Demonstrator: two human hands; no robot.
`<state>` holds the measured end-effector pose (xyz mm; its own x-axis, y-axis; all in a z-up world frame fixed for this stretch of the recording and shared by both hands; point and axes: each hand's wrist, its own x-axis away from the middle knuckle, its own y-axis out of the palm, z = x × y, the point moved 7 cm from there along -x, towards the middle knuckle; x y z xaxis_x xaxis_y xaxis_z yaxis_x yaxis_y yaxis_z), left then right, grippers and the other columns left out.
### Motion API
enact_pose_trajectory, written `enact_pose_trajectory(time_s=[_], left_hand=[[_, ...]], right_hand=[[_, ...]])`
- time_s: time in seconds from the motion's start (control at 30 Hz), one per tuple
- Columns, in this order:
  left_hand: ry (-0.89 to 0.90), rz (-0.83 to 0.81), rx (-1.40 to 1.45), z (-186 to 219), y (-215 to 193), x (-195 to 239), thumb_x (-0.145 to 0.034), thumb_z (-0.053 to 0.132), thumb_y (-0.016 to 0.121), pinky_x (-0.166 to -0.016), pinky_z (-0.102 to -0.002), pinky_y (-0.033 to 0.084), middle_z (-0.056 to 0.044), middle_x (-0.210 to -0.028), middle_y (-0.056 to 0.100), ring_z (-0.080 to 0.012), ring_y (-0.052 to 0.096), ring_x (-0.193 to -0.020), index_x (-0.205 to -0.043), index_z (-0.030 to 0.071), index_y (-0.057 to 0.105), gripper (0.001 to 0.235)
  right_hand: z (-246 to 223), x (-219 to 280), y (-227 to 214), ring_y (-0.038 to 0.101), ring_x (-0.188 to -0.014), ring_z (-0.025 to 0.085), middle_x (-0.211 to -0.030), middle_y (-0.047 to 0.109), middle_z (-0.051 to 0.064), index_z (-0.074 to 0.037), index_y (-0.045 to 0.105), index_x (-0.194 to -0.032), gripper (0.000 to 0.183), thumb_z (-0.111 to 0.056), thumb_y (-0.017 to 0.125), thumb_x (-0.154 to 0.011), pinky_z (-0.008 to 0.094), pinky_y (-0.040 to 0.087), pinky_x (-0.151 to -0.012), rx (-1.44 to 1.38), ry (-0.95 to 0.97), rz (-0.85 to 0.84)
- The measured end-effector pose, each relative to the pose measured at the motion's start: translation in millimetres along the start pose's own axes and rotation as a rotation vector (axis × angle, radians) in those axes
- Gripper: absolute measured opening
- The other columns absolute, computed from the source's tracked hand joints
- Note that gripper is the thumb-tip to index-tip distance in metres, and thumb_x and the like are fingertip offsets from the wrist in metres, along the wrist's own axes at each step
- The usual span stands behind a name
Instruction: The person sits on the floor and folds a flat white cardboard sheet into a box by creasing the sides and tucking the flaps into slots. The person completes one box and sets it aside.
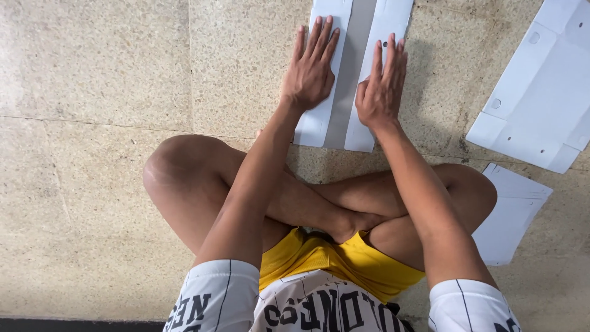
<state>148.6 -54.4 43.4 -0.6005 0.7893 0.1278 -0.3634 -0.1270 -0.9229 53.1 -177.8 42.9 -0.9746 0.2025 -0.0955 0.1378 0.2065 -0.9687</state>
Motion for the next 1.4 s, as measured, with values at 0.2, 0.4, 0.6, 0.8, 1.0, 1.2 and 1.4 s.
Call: enact_pose_trajectory(time_s=[0.2,0.4,0.6,0.8,1.0,1.2,1.4], left_hand=[[-0.065,-0.082,-0.142,10,-23,3,-0.102,0.021,0.044,-0.128,-0.054,0.006,-0.023,-0.166,0.007,-0.0365,0.007,-0.156,-0.161,-0.003,0.01,0.072],[0.0,-0.098,-0.214,1,23,-19,-0.102,0.038,0.042,-0.126,-0.055,0.009,-0.029,-0.164,0.01,-0.043,0.01,-0.153,-0.159,-0.009,0.014,0.079],[-0.021,0.343,-0.237,-18,49,-55,-0.106,0.025,0.039,-0.103,-0.05,0.045,-0.021,-0.141,0.051,-0.0347,0.051,-0.13,-0.131,-0.003,0.053,0.04],[-0.044,0.259,-0.148,-4,-3,-46,-0.106,0.024,0.046,-0.119,-0.048,0.029,-0.02,-0.146,0.032,-0.0383,0.032,-0.136,-0.145,0.004,0.033,0.046],[-0.076,-0.051,-0.039,-5,-12,-57,-0.109,0.032,0.039,-0.131,-0.047,0.002,-0.016,-0.169,0.004,-0.0316,0.003,-0.158,-0.163,0.0,0.009,0.07],[-0.076,0.026,-0.068,-8,-9,-57,-0.104,0.026,0.041,-0.131,-0.045,0.006,-0.019,-0.168,0.009,-0.0326,0.007,-0.157,-0.161,-0.003,0.013,0.07],[-0.056,0.07,-0.092,-2,-10,-53,-0.106,0.026,0.04,-0.133,-0.044,0.005,-0.02,-0.168,0.009,-0.0329,0.007,-0.158,-0.161,-0.004,0.011,0.069]], right_hand=[[6,-2,14,0.003,-0.162,0.036,-0.17,0.0,0.02,-0.004,0.003,-0.163,0.073,-0.002,0.044,-0.103,0.048,0.005,-0.137,-0.041,0.027,-0.151],[2,-15,-3,-0.005,-0.159,0.04,-0.166,-0.01,0.026,0.004,-0.002,-0.162,0.073,-0.02,0.042,-0.109,0.049,0.003,-0.136,0.011,0.079,-0.261],[3,-42,-18,0.062,-0.112,0.044,-0.126,0.061,0.025,0.0,0.064,-0.109,0.014,-0.007,0.055,-0.1,0.05,0.049,-0.091,-0.035,-0.087,0.32],[11,-43,-9,0.018,-0.15,0.042,-0.16,0.007,0.017,-0.004,0.027,-0.153,0.055,-0.009,0.055,-0.107,0.057,0.024,-0.126,-0.091,0.071,0.155],[5,-64,-2,0.01,-0.159,0.035,-0.169,0.01,0.019,0.001,0.013,-0.162,0.07,-0.012,0.05,-0.104,0.05,0.008,-0.133,-0.028,0.063,-0.173],[18,-55,7,-0.002,-0.162,0.038,-0.169,-0.005,0.023,-0.003,0.001,-0.165,0.083,-0.023,0.057,-0.107,0.053,0.003,-0.138,-0.066,0.106,-0.028],[15,-54,3,0.007,-0.161,0.035,-0.17,0.005,0.018,-0.004,0.009,-0.164,0.075,-0.02,0.056,-0.107,0.053,0.007,-0.134,-0.023,0.123,-0.072]])
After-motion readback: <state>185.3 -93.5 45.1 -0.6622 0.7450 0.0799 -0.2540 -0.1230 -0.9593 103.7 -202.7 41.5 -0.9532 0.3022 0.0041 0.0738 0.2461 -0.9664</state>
